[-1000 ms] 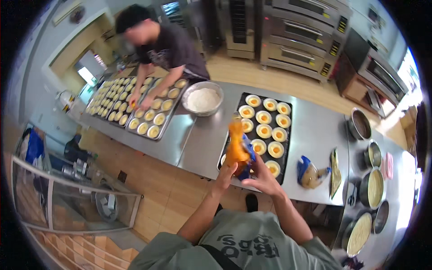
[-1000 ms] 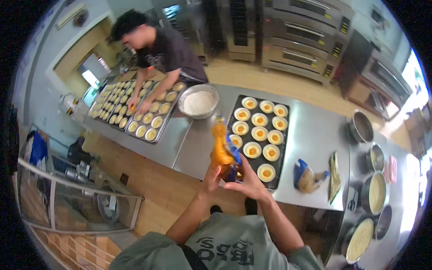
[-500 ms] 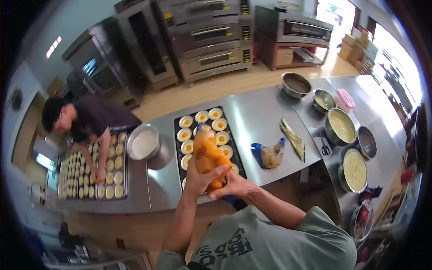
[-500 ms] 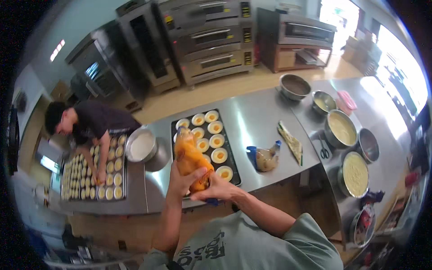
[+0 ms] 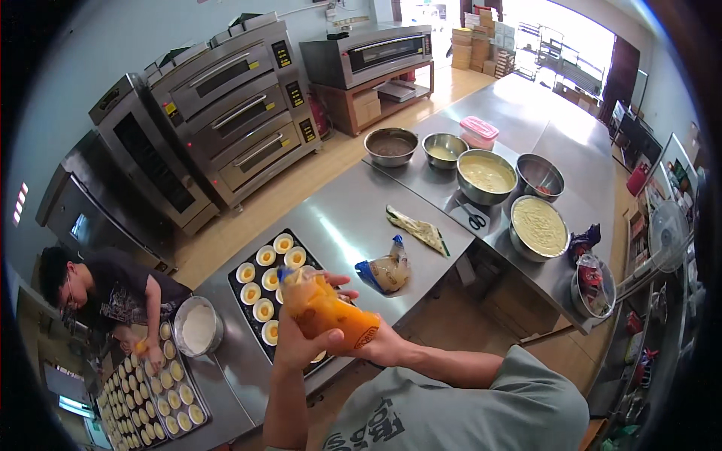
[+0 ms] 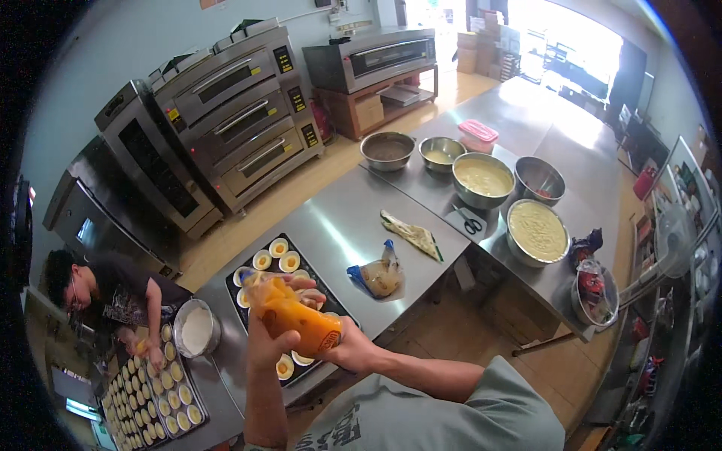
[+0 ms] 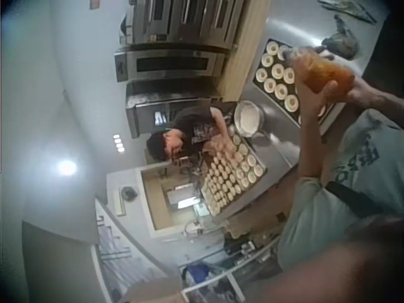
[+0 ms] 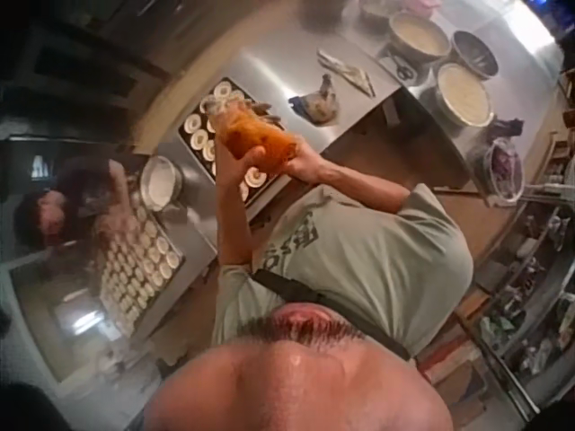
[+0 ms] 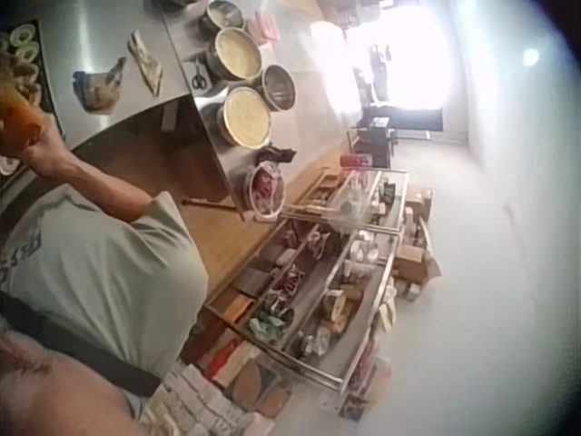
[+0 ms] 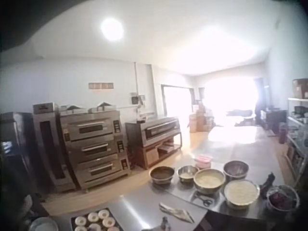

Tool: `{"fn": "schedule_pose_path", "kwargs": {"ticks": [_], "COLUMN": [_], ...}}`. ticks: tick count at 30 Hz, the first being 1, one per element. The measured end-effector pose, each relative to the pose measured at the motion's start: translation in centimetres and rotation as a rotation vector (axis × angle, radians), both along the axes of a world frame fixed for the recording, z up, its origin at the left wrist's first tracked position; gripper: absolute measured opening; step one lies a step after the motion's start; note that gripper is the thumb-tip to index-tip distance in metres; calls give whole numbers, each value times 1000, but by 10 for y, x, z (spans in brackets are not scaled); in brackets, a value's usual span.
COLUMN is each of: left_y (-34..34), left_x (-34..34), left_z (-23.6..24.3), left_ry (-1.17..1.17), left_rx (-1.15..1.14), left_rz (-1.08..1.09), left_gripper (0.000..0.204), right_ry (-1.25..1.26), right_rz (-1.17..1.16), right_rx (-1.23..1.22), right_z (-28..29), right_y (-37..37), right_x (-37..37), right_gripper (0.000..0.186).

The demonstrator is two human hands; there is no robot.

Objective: The person pipes filling into pastry dough cups on a baking sheet using a piping bag, then handles a second bag of filling and pipes it into pastry dough cups on another baking sheet.

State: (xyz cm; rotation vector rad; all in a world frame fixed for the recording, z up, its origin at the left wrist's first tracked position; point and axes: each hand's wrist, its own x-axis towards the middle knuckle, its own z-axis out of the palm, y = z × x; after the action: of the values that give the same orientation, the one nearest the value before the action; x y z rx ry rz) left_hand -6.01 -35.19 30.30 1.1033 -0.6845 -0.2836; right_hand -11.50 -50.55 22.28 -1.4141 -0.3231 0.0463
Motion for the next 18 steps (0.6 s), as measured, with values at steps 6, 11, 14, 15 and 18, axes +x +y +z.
{"fn": "schedule_pose_path", "kwargs": {"ticks": [6,11,14,15,18], "left_y": [-4,-2,-6,-6,-7], "left_x": [7,0,-3,0,5], "left_z": [-22,-30,-24,-22,-11], "left_ry": [-16,34,-52,-158,-229], "left_rx": [-71,-53,41,115,200], "left_rz": [116,121,123,149,138], "left_gripper": [46,24,19,19,21], "right_ry": [0,256,356,333,279], "right_rz": [84,386,471,485,438], "right_rx": [-80,327,496,450,334], "right_z": [-16,12,0,-8,-17], "right_y": [-16,-28,-31,-30,-21], "right_x": [3,-1,-2,2,3], "right_gripper": [34,53,60,63,64]}}
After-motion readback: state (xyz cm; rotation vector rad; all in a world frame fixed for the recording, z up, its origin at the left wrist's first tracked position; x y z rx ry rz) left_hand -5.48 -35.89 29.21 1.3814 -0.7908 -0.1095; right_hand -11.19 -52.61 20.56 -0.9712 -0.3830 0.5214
